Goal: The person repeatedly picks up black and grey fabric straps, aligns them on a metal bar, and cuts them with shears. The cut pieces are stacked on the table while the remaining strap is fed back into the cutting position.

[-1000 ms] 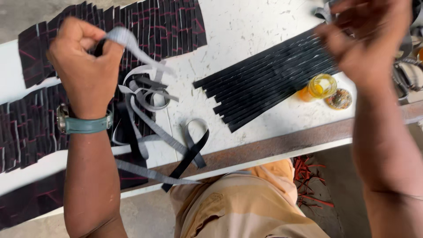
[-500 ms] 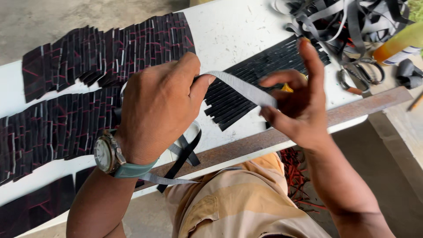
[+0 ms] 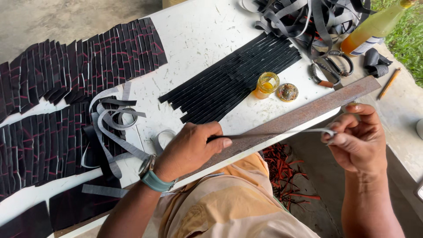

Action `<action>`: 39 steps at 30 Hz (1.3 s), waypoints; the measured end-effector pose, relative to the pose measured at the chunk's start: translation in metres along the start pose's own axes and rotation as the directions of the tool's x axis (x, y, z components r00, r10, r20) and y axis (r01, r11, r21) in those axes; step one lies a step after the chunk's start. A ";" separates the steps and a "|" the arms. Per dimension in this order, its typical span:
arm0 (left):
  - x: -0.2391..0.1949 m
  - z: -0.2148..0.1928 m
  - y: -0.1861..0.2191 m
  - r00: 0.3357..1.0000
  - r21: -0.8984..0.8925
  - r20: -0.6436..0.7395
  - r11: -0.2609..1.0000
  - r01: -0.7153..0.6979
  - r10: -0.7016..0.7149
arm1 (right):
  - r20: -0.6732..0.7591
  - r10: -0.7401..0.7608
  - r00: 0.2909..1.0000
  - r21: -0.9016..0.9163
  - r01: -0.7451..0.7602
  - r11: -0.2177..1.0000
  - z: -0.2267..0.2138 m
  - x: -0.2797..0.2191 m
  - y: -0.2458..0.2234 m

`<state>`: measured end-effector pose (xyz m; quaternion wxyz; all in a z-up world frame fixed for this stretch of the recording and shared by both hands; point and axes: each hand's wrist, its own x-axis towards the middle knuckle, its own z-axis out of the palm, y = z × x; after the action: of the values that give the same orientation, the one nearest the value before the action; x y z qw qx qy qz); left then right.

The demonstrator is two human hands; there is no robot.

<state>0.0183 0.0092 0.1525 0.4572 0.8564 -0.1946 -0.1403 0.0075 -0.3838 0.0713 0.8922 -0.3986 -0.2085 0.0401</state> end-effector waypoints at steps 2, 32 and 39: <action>0.002 0.010 -0.006 1.000 -0.048 0.024 0.999 0.000 0.001 | -0.055 0.012 0.998 0.185 -0.002 0.983 -0.006 -0.001 -0.001; -0.001 0.104 -0.107 0.859 -0.240 -0.138 0.858 0.454 -0.493 | -0.504 -0.372 0.779 -0.862 -0.481 0.161 -0.159 0.028 -0.005; 0.002 0.106 -0.098 0.871 -0.070 -0.223 0.899 0.433 -0.437 | -0.327 -0.411 0.851 -0.892 -0.422 -0.163 -0.135 0.037 -0.002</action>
<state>-0.0039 -0.0194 0.0131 0.4414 0.8844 0.0591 -0.1397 0.0952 -0.4697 0.0047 0.2760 -0.9260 0.0925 -0.2402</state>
